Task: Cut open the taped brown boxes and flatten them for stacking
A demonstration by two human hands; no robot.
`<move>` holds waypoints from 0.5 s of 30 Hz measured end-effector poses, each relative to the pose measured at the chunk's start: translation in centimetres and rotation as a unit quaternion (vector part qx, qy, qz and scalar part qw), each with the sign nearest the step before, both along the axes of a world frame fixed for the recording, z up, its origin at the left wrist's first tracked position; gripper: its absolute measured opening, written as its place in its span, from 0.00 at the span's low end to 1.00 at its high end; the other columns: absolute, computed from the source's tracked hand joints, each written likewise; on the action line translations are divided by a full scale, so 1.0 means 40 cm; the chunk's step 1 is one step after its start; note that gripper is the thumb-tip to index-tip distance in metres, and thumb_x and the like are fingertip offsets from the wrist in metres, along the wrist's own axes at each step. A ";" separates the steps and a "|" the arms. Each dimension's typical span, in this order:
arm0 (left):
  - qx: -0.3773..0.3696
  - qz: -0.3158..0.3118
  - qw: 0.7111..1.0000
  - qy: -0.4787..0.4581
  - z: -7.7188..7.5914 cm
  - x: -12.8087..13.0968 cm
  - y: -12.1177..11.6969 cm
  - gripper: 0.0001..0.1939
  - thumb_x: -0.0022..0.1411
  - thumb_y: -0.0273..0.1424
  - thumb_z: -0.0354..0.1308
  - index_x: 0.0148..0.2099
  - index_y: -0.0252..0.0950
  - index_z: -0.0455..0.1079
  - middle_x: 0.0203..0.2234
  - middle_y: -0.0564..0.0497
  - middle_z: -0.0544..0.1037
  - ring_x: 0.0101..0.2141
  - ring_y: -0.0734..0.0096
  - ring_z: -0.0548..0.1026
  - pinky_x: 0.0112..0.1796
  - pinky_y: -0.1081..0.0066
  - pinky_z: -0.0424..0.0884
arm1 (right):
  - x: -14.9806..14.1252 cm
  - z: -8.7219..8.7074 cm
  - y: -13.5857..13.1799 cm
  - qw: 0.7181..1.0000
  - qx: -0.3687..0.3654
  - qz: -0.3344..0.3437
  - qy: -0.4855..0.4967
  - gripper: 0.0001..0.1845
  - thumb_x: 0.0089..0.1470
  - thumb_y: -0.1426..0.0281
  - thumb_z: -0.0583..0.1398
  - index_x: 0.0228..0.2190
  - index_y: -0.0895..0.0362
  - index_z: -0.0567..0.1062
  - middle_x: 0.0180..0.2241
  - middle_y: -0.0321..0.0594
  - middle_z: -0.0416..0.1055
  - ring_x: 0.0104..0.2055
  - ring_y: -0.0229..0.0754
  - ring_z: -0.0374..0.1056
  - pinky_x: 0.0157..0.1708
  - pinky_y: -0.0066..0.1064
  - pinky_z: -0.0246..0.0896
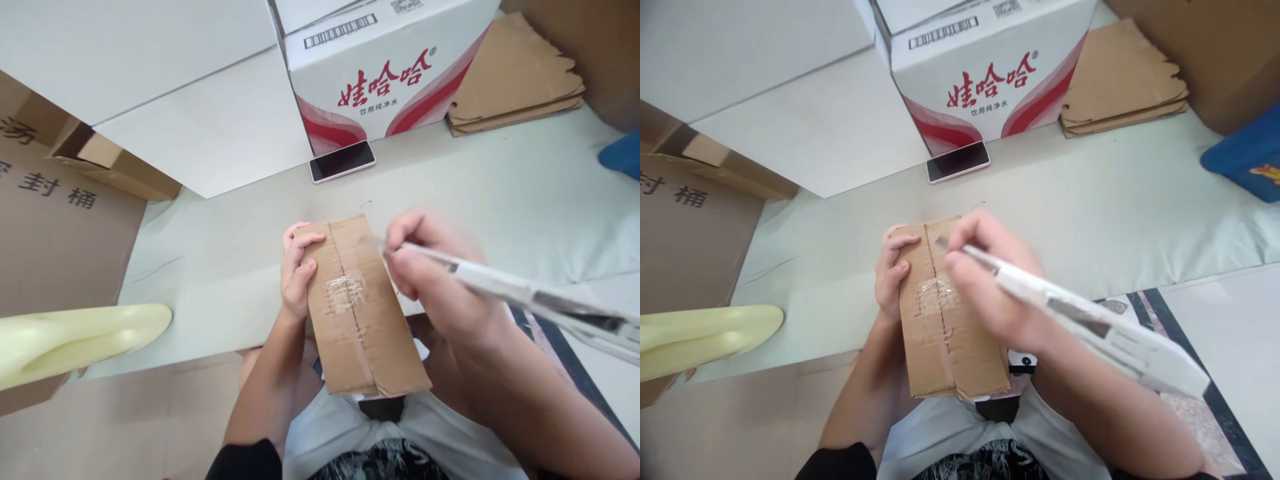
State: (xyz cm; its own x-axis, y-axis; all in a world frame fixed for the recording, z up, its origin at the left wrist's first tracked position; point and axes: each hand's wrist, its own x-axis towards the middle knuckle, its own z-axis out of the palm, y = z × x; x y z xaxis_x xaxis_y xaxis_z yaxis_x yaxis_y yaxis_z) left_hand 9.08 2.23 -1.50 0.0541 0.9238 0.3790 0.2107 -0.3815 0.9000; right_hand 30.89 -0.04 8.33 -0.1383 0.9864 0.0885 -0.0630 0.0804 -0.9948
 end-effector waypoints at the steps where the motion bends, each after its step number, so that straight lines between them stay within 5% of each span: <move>1: -0.002 0.003 1.000 0.001 0.001 0.003 -0.001 0.21 0.65 0.52 0.57 0.51 0.46 0.78 0.51 0.44 0.74 0.62 0.46 0.65 0.64 0.45 0.62 | -0.002 0.010 -0.004 0.998 -0.011 0.045 -0.042 0.06 0.59 0.67 0.61 0.31 0.52 0.68 0.21 0.28 0.59 0.20 0.32 0.52 0.21 0.30 0.45; 3: -0.005 0.013 1.000 0.006 0.000 0.012 -0.003 0.22 0.65 0.53 0.57 0.51 0.46 0.78 0.52 0.44 0.73 0.62 0.46 0.65 0.64 0.45 0.62 | -0.012 0.023 -0.007 0.990 -0.024 0.090 -0.106 0.09 0.57 0.66 0.60 0.27 0.53 0.67 0.20 0.29 0.62 0.21 0.33 0.55 0.22 0.30 0.48; 15: -0.003 0.030 0.999 0.039 0.007 0.017 0.005 0.23 0.65 0.54 0.56 0.50 0.45 0.78 0.51 0.43 0.73 0.60 0.46 0.68 0.61 0.45 0.67 | -0.041 -0.004 -0.001 0.993 0.003 0.033 -0.114 0.11 0.58 0.64 0.58 0.25 0.53 0.66 0.19 0.30 0.62 0.22 0.34 0.56 0.24 0.31 0.51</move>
